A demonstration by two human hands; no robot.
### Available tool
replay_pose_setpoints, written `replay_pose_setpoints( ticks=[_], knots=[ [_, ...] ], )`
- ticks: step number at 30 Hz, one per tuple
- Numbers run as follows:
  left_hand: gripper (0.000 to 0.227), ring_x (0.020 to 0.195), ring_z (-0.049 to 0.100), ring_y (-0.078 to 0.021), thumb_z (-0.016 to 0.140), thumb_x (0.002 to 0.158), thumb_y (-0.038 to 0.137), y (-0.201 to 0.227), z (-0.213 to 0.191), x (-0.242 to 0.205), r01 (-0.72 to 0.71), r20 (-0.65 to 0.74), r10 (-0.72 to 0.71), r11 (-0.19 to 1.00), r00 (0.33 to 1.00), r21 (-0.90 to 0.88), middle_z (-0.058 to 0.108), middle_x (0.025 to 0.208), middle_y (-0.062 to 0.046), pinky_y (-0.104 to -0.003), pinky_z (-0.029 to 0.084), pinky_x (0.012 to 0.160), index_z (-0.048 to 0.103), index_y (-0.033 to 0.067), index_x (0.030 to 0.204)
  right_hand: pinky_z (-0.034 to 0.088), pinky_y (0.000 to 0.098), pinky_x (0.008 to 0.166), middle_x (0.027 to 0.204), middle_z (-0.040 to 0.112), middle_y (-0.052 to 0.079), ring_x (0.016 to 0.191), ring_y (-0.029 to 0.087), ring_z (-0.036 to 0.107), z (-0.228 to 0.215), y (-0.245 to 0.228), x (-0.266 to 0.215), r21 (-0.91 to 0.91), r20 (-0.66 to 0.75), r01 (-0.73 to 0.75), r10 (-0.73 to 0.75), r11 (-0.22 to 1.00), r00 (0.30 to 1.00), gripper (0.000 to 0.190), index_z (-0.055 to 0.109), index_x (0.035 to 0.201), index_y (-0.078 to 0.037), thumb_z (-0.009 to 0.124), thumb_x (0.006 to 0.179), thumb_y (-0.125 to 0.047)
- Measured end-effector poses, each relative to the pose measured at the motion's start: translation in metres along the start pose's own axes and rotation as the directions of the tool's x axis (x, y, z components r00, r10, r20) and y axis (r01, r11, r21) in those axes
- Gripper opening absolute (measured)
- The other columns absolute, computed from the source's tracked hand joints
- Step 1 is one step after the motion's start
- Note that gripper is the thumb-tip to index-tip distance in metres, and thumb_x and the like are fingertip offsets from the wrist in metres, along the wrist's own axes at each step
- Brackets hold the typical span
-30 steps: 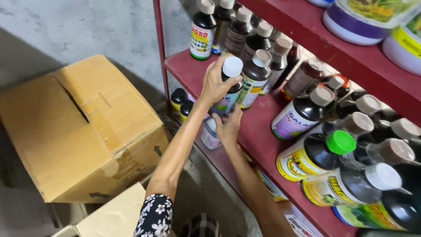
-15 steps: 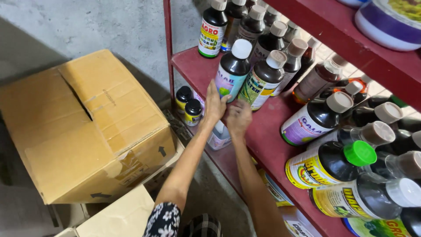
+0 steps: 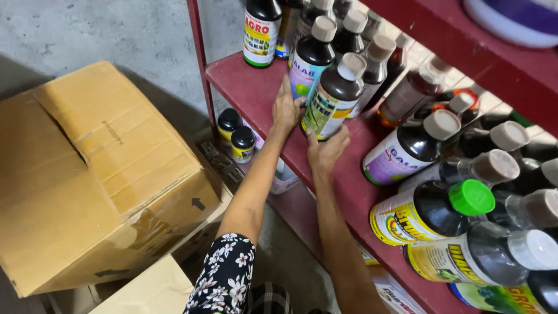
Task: Organizing and sorting various bottles of agricultural chemicals and pesticides into boxes and on shelves.
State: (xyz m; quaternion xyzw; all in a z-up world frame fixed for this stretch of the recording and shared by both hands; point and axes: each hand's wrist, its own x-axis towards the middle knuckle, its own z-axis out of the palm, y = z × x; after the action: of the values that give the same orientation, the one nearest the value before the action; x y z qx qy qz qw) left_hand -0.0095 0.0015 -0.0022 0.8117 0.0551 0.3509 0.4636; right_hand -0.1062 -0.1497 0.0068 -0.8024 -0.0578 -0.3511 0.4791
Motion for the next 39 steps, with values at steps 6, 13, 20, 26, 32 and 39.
replay_pose_setpoints(
  ticks=[6, 13, 20, 26, 32, 39],
  knots=[
    [0.082, 0.138, 0.047, -0.0496, 0.076, 0.094, 0.015, -0.042, 0.031, -0.007, -0.205, -0.1, 0.211, 0.977, 0.972, 0.064, 0.042, 0.151, -0.036, -0.048, 0.042, 0.115, 0.027, -0.0073, 0.155, 0.048, 0.0475, 0.1, 0.123, 0.056, 0.025, 0.115, 0.042, 0.058, 0.012, 0.022, -0.002, 0.032, 0.017, 0.088, -0.089, 0.996, 0.996, 0.076, 0.046, 0.149, 0.0, 0.083, 0.084, -0.012],
    [0.051, 0.123, 0.071, -0.0314, 0.058, 0.094, 0.014, 0.028, -0.022, -0.058, 0.125, 0.127, -0.115, 0.989, 0.985, -0.079, 0.07, 0.134, -0.017, -0.041, 0.054, 0.111, 0.063, 0.0075, 0.144, 0.051, 0.0482, 0.095, 0.119, 0.057, 0.023, 0.111, 0.041, 0.06, 0.013, 0.023, 0.002, -0.023, -0.014, 0.187, -0.187, 0.982, 0.982, 0.074, 0.047, 0.143, 0.001, 0.087, 0.082, -0.012],
    [0.078, 0.132, 0.056, -0.0391, 0.08, 0.084, 0.026, 0.052, -0.033, -0.063, -0.123, 0.239, 0.16, 0.979, 0.958, -0.161, 0.057, 0.143, -0.025, -0.044, 0.045, 0.111, 0.045, -0.0002, 0.149, 0.064, 0.0288, 0.068, 0.125, 0.052, 0.019, 0.098, 0.028, 0.069, 0.003, 0.014, 0.001, 0.19, -0.037, -0.008, 0.015, 0.982, 0.999, 0.063, 0.049, 0.138, 0.001, 0.087, 0.09, -0.011],
    [0.074, 0.133, 0.055, -0.0414, 0.076, 0.087, 0.021, 0.077, -0.034, -0.081, 0.022, 0.222, 0.003, 0.994, 0.975, -0.11, 0.058, 0.141, -0.026, -0.045, 0.044, 0.113, 0.045, -0.0006, 0.15, 0.065, 0.0297, 0.068, 0.124, 0.051, 0.02, 0.103, 0.031, 0.066, -0.008, 0.007, 0.005, 0.129, 0.007, 0.041, -0.042, 0.991, 0.999, 0.068, 0.046, 0.141, 0.001, 0.084, 0.084, -0.003],
    [0.064, 0.143, 0.043, -0.0453, 0.056, 0.091, 0.007, 0.068, -0.026, -0.143, -0.155, 0.202, 0.118, 0.971, 0.972, 0.181, 0.046, 0.152, -0.03, -0.047, 0.035, 0.121, 0.038, -0.0099, 0.151, 0.06, 0.0372, 0.091, 0.133, 0.056, 0.021, 0.107, 0.028, 0.073, -0.026, 0.036, -0.018, 0.153, 0.206, -0.141, 0.108, 0.978, 0.973, 0.071, 0.035, 0.151, 0.003, 0.071, 0.09, -0.001],
    [0.06, 0.148, 0.035, -0.0366, 0.053, 0.09, 0.011, 0.145, -0.118, -0.212, -0.227, 0.47, 0.011, 0.886, 0.883, 0.405, 0.039, 0.159, -0.017, -0.056, 0.024, 0.119, 0.044, -0.0007, 0.148, 0.052, 0.0417, 0.102, 0.141, 0.052, 0.029, 0.125, 0.038, 0.061, -0.104, -0.032, -0.069, 0.088, 0.465, -0.163, 0.105, 0.983, 0.879, 0.073, 0.032, 0.151, 0.009, 0.063, 0.085, -0.001]
  ],
)
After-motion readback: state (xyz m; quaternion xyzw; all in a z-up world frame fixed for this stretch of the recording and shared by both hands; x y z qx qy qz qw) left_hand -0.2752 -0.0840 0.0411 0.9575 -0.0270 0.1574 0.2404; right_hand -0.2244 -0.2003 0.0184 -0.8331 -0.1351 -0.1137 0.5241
